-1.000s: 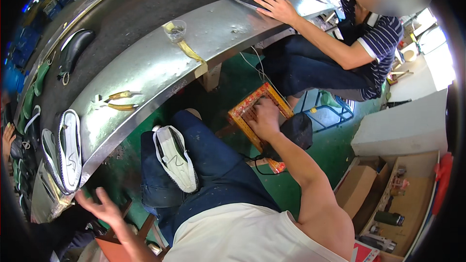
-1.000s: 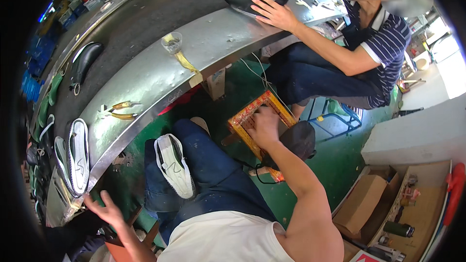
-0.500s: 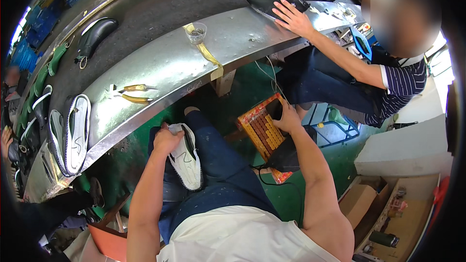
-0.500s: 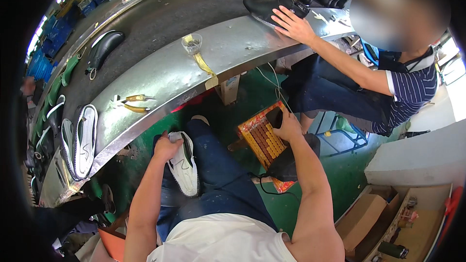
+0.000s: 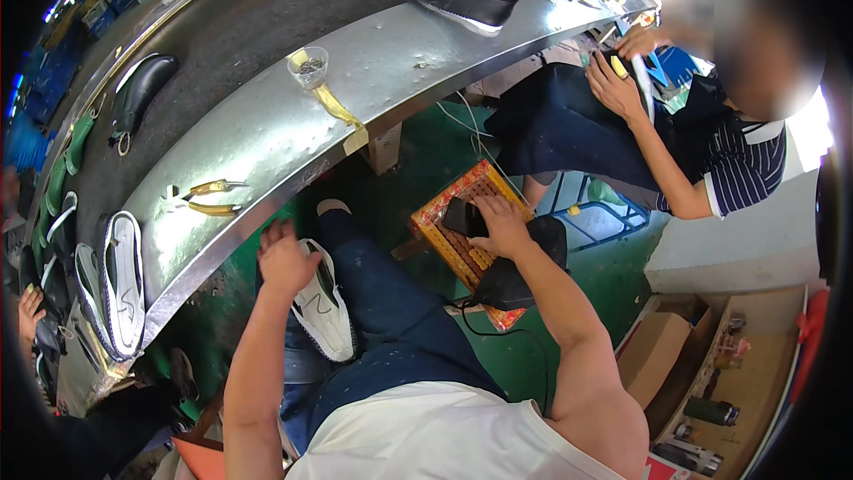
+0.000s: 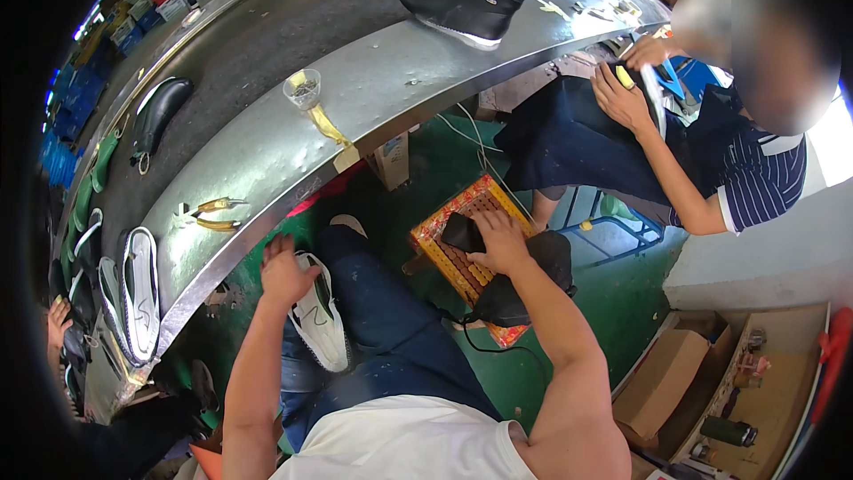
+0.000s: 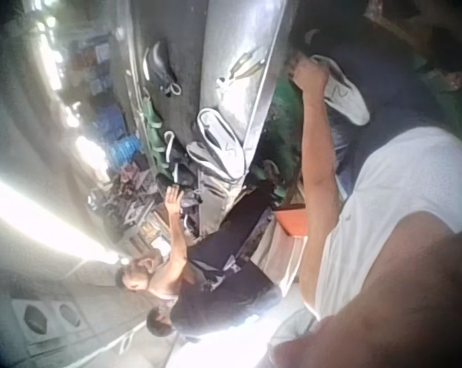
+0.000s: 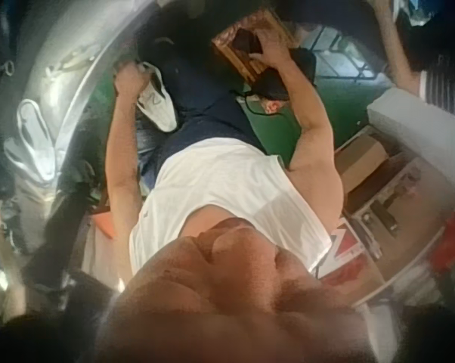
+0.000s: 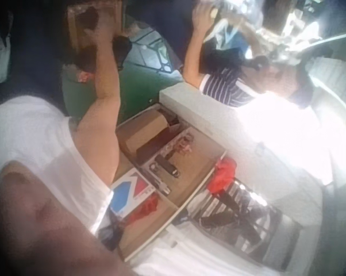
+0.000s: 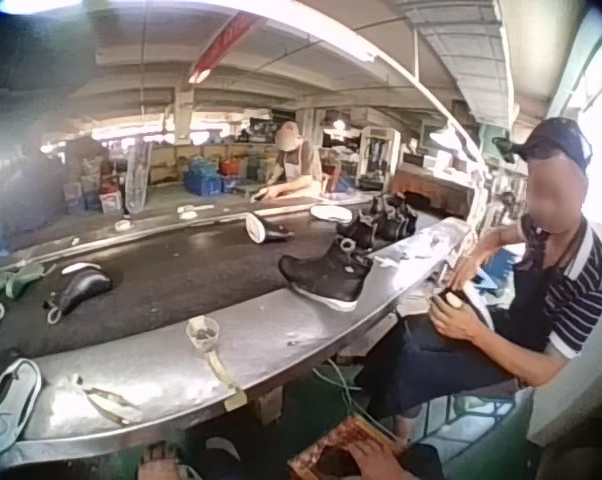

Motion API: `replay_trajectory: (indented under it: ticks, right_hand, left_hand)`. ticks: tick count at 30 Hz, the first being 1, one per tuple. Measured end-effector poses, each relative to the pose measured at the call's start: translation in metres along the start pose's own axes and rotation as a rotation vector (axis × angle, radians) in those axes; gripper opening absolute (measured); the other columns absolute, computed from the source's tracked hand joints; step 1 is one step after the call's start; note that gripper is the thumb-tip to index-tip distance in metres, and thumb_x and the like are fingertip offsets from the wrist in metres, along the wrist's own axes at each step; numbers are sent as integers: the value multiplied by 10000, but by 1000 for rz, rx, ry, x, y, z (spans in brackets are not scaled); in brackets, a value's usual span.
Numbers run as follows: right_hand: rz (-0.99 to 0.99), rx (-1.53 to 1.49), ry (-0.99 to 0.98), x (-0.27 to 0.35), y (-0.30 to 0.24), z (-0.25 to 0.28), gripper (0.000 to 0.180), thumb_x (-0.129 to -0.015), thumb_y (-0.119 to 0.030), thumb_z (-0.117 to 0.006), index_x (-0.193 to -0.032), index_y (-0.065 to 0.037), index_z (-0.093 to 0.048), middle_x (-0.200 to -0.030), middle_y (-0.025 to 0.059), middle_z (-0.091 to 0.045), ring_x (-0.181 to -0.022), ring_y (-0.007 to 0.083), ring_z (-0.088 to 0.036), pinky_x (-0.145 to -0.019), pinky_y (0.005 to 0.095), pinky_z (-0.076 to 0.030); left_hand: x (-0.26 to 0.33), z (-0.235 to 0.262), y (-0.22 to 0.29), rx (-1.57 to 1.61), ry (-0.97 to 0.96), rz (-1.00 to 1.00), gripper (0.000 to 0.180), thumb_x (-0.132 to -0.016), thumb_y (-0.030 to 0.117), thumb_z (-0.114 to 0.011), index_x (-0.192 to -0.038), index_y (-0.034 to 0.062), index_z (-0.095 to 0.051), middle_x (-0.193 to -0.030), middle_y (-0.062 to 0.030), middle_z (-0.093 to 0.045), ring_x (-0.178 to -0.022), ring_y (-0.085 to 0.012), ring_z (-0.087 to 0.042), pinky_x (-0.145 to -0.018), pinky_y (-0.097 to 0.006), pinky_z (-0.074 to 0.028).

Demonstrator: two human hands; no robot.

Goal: Manually assemble and finish shoe components using hand tools on a factory production line.

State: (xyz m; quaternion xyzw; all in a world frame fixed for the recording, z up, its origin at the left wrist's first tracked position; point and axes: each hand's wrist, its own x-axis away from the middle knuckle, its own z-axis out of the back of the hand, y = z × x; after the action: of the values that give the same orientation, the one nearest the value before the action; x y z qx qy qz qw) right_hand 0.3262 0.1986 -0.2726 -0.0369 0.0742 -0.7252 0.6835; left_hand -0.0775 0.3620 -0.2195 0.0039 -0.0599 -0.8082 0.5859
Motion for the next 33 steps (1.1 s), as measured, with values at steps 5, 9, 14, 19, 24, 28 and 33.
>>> replay_trajectory:
  ticks: [5,9,14,19,24,28,33]
  right_hand:
    - [-302,26,106,48,14,52,718,-732,-349,-832,-1303,-17,-549,-1306,177,-547,-1231,394,-488,-1025,495,-392]
    - [-221,-90,-57,114,26,74,709,-696,-291,-851,-1311,-83,-566,-1286,169,-557,-1240,392,-488,-1046,523,-379]
    - [79,93,-230,115,7,90,668,-684,-277,-847,-1291,-152,-597,-1240,141,-577,-1215,370,-524,-1043,538,-389]
    - [34,-171,-455,112,48,78,438,-786,-163,-776,-1197,-133,-627,-1121,65,-584,-1065,303,-582,-953,459,-456]
    - [37,-321,-455,117,55,79,484,-766,-158,-791,-1213,-117,-610,-1133,79,-567,-1072,312,-570,-957,456,-459]
    - [6,-59,-208,104,33,91,580,-771,-214,-815,-1284,-111,-565,-1206,121,-526,-1141,348,-541,-988,450,-458]
    - [-86,-284,-235,88,47,79,491,-795,-276,-804,-1201,-101,-592,-1115,129,-574,-1074,357,-578,-935,454,-482]
  left_hand:
    - [-18,-10,125,398,-291,-549,727,-760,272,-826,-1374,29,-520,-1465,-207,-494,-1387,-394,-440,-1138,-456,-396]
    - [-15,-77,223,306,-306,-778,781,-793,236,-786,-1476,78,-441,-1571,-187,-379,-1471,-395,-330,-1187,-515,-322]
    - [-28,-127,268,108,-258,-997,814,-839,189,-722,-1565,139,-357,-1602,-170,-334,-1519,-372,-242,-1220,-581,-184]
    - [-39,-124,275,-31,-194,-1030,778,-873,384,-721,-1526,96,-411,-1431,-157,-469,-1350,-339,-425,-1134,-559,-299]
    - [-40,-101,277,-81,-261,-959,806,-868,450,-723,-1518,82,-419,-1353,-151,-498,-1310,-308,-439,-1065,-515,-356]
    - [-40,-104,268,-24,-223,-921,829,-859,517,-713,-1502,72,-439,-1348,-144,-502,-1299,-295,-448,-1039,-506,-381]
    - [-44,-106,269,-20,-275,-947,821,-865,525,-706,-1494,67,-448,-1359,-134,-506,-1293,-288,-459,-1021,-508,-399]
